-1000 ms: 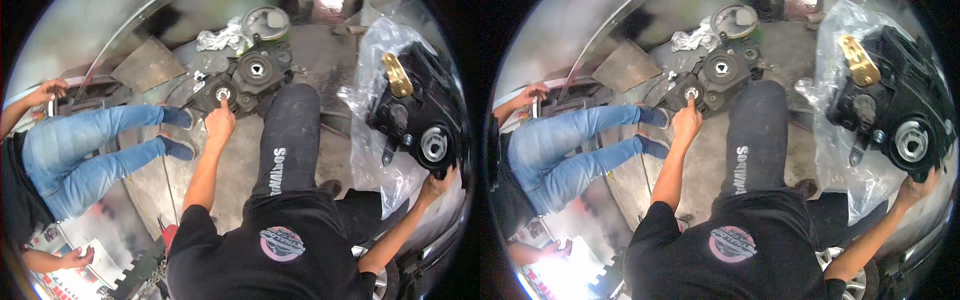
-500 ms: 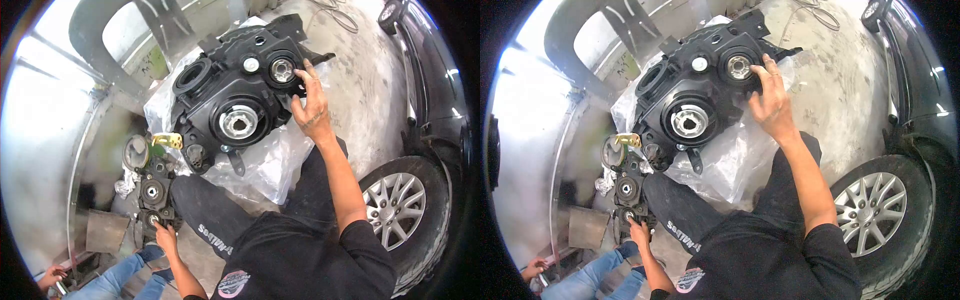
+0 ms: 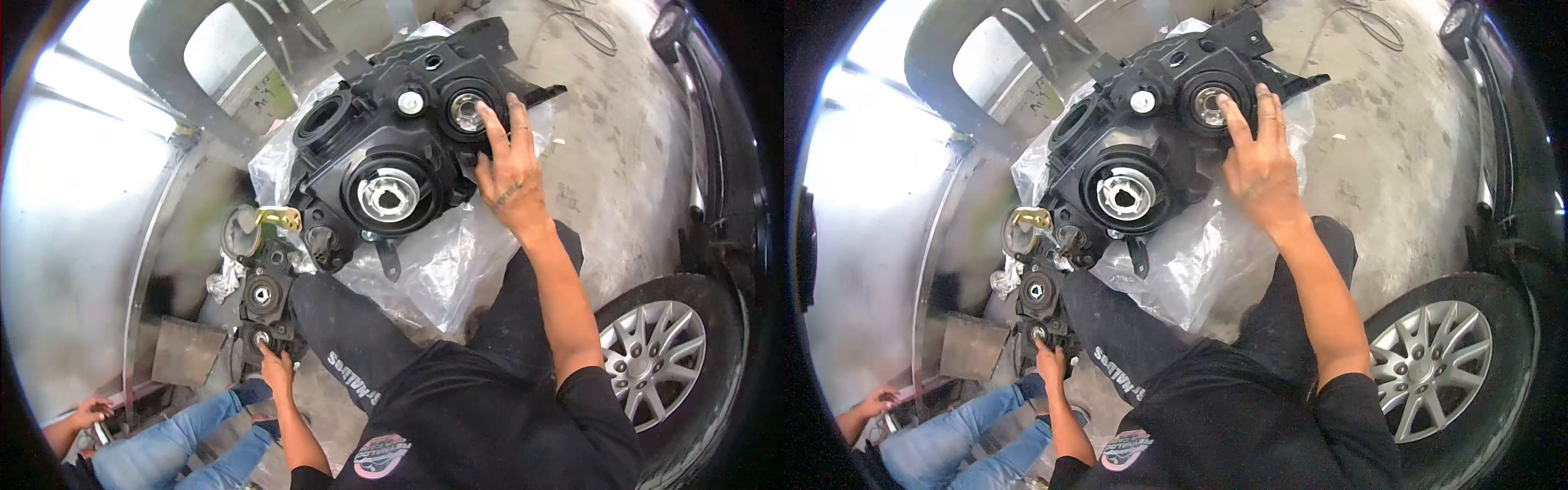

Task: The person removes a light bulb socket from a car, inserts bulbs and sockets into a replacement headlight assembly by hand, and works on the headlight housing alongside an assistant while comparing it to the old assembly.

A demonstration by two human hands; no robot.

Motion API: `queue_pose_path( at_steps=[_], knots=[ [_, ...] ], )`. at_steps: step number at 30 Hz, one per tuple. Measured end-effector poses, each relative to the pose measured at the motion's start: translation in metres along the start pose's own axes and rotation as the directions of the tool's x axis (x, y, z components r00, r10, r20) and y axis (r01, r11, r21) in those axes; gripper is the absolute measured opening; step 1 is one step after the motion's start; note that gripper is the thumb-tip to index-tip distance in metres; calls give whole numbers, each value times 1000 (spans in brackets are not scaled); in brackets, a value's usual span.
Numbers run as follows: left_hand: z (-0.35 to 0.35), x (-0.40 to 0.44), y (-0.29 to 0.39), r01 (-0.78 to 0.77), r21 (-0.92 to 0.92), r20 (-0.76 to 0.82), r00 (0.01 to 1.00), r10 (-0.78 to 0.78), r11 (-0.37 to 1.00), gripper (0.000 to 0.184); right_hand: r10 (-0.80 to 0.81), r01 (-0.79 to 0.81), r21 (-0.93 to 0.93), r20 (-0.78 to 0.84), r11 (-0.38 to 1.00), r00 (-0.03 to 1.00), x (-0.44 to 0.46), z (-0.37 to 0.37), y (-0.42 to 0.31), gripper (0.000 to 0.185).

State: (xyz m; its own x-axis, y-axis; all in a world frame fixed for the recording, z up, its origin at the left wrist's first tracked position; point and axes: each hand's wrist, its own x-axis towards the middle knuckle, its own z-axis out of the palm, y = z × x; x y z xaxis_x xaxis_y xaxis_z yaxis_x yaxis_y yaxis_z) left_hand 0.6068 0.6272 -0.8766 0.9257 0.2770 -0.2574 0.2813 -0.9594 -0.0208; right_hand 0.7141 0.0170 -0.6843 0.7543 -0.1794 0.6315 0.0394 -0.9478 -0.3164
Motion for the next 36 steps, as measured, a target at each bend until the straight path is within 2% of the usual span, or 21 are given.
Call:
queue_pose_path(
  at_steps=[6, 9, 18, 25, 29, 33, 36],
  knots=[
    [-3, -3, 6, 3, 28, 48, 999, -5, 1000, 88, -36, 38, -75, 29, 996, 999, 2, 1, 3, 63],
    [1, 0, 4, -7, -9, 37, 999, 7, 1000, 91, -25, 25, -51, -1, 998, 1000, 4, 1, 0, 64],
    [11, -4, 5, 1, -47, -13, 1000, -1, 999, 93, -35, 42, -98, 72, 994, 997, 2, 3, 5, 67],
    [14, -5, 6, 4, -85, -37, 999, -7, 996, 94, 1, -3, 29, 71, 1000, 997, 6, -5, -2, 63],
    [15, -3, 4, 22, -120, -15, 1000, -24, 992, 93, -71, 77, -56, 102, 995, 992, 3, -4, 8, 68],
    [13, -3, 4, 25, -118, -23, 999, -28, 993, 90, -8, 8, -4, 69, 1000, 998, 4, -4, 3, 71],
    [8, -2, 3, 16, -132, -29, 999, -20, 991, 88, -19, 18, 32, 54, 999, 998, 3, -5, 6, 73]
  ],
)
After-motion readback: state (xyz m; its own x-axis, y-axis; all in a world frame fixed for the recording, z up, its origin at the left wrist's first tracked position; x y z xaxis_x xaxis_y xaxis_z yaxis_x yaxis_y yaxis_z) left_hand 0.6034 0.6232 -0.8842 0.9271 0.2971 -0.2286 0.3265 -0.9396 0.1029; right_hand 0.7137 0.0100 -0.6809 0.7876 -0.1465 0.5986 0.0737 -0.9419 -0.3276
